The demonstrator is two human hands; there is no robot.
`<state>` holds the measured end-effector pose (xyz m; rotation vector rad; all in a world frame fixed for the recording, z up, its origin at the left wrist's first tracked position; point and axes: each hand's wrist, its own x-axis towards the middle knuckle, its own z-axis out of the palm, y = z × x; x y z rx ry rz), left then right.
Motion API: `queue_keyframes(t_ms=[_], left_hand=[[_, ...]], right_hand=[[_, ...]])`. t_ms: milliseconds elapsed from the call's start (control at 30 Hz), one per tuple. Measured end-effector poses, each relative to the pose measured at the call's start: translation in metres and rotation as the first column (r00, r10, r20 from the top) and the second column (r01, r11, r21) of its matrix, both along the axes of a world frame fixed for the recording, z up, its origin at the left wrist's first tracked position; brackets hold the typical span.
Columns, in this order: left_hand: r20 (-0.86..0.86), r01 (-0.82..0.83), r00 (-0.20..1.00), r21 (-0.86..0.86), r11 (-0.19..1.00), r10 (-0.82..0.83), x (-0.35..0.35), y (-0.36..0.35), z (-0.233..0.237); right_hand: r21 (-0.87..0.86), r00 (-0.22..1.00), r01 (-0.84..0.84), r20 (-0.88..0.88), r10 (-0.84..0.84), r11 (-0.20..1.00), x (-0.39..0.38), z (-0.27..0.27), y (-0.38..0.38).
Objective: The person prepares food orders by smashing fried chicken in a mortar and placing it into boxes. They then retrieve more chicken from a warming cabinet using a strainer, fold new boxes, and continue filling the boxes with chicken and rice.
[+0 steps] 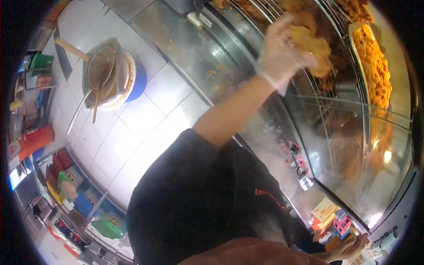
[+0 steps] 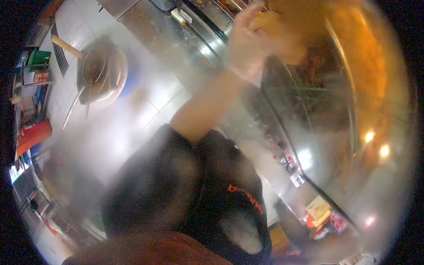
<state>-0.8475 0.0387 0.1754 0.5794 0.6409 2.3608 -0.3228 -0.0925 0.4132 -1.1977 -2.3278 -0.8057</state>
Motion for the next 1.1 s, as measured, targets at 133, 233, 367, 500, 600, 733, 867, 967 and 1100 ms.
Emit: queue_keyframes(t_ms=[133, 233, 367, 500, 600, 733, 867, 967, 1100], left_hand=[[0.197, -0.083, 0.979, 0.150, 0.985, 0.053, -0.059, -0.012, 0.004], [0.330, -0.153, 0.942, 0.247, 0.957, 0.065, -0.108, -0.025, 0.018], [-0.480, 0.024, 0.849, -0.388, 0.921, -0.224, -0.162, -0.009, 0.061], [-0.881, -0.195, 0.357, -0.396, 0.897, -0.311, -0.100, 0.007, 0.082], [-0.912, -0.386, -0.210, -0.253, 0.887, -0.352, -0.028, 0.008, 0.098], [-0.791, -0.444, -0.447, -0.210, 0.871, -0.418, 0.015, 0.055, 0.077], [-0.830, -0.431, -0.381, -0.230, 0.872, -0.407, 0.013, 0.067, 0.066], [-0.897, -0.498, -0.340, -0.083, 0.863, -0.282, -0.041, 0.015, 0.085], [-0.665, -0.868, -0.115, -0.294, 0.400, -0.738, -0.132, 0.005, 0.129]], right_hand=[[0.086, 0.990, 0.107, 0.080, -0.114, 0.991, -0.020, -0.011, 0.005], [0.288, 0.849, 0.341, 0.315, -0.425, 0.895, 0.026, -0.013, 0.005], [-0.015, 0.961, 0.259, -0.095, -0.259, 0.966, -0.046, -0.023, -0.001], [-0.170, 0.974, 0.111, -0.178, -0.141, 0.979, -0.046, -0.029, -0.001], [-0.147, 0.974, 0.107, -0.183, -0.133, 0.983, -0.057, -0.040, 0.003], [-0.218, 0.995, 0.089, -0.027, -0.097, 0.972, -0.035, -0.042, 0.016], [-0.290, 0.966, 0.143, -0.169, -0.198, 0.946, -0.075, -0.042, 0.007], [-0.210, 0.996, 0.065, -0.050, -0.077, 0.976, -0.036, -0.043, 0.013], [-0.298, 0.986, -0.008, -0.161, -0.042, 0.955, -0.034, -0.038, 0.010]])
